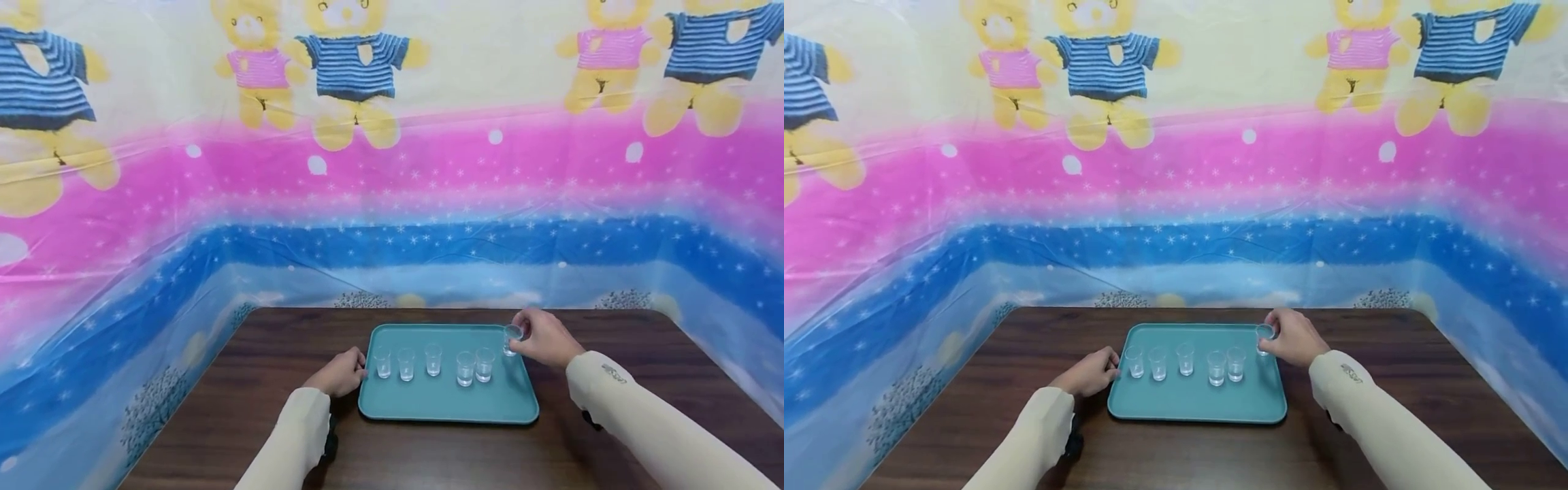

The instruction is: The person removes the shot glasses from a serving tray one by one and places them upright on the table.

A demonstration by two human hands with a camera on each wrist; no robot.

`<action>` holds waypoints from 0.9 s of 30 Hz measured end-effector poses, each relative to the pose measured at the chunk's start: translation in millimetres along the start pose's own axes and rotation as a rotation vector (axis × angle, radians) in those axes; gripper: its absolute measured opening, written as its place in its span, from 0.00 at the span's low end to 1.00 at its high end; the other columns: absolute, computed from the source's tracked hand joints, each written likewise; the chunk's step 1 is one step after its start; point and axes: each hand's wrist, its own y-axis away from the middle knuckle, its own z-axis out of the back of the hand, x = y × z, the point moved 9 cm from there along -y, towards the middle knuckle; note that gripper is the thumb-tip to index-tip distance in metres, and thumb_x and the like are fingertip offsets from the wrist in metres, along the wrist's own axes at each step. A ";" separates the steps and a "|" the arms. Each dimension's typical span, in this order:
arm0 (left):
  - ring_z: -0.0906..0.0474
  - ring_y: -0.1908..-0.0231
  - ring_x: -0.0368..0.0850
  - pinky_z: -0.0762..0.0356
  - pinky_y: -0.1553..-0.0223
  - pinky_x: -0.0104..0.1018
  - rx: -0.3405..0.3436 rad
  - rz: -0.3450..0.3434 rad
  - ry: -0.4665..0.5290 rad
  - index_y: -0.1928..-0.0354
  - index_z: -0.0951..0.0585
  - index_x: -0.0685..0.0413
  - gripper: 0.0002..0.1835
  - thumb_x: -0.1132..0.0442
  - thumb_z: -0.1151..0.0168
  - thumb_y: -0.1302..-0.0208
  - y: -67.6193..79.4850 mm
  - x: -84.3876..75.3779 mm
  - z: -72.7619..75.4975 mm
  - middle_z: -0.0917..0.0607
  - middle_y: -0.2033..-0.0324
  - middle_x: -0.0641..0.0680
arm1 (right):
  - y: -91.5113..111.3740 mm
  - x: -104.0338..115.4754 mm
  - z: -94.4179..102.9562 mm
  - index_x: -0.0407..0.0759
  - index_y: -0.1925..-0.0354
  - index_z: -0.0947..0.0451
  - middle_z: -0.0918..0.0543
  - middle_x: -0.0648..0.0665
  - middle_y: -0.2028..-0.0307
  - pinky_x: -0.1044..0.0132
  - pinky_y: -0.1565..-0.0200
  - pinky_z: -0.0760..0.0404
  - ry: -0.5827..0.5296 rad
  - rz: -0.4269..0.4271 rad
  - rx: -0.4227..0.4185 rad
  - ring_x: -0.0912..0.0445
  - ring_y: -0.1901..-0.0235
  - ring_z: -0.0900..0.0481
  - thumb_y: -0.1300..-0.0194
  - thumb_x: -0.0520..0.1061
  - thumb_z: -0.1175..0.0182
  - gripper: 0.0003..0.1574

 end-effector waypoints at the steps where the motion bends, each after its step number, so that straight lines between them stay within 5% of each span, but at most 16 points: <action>1: 0.33 0.78 0.45 0.34 0.76 0.37 0.001 -0.005 0.006 0.57 0.34 0.61 0.09 0.65 0.53 0.37 0.7 -0.3 -0.5 0.30 0.74 0.54 | -2.8 -3.5 2.9 0.43 0.63 0.31 0.31 0.48 0.75 0.63 0.76 0.33 -0.003 -0.012 -0.007 0.56 0.77 0.33 0.52 0.49 0.38 0.19; 14: 0.35 0.81 0.45 0.35 0.79 0.36 0.044 -0.025 0.021 0.58 0.34 0.62 0.09 0.64 0.52 0.37 5.6 -4.6 -10.6 0.30 0.79 0.55 | -12.7 -66.0 7.3 0.33 0.59 0.31 0.31 0.44 0.72 0.62 0.75 0.33 0.048 -0.138 -0.057 0.53 0.75 0.33 0.50 0.50 0.40 0.25; 27: 0.37 0.83 0.44 0.37 0.81 0.36 0.057 -0.032 0.000 0.60 0.34 0.60 0.07 0.64 0.52 0.37 -0.8 -3.9 -0.4 0.30 0.79 0.55 | -23.5 -73.9 2.0 0.35 0.58 0.32 0.31 0.42 0.67 0.58 0.71 0.32 0.046 -0.123 -0.062 0.51 0.70 0.31 0.49 0.53 0.40 0.27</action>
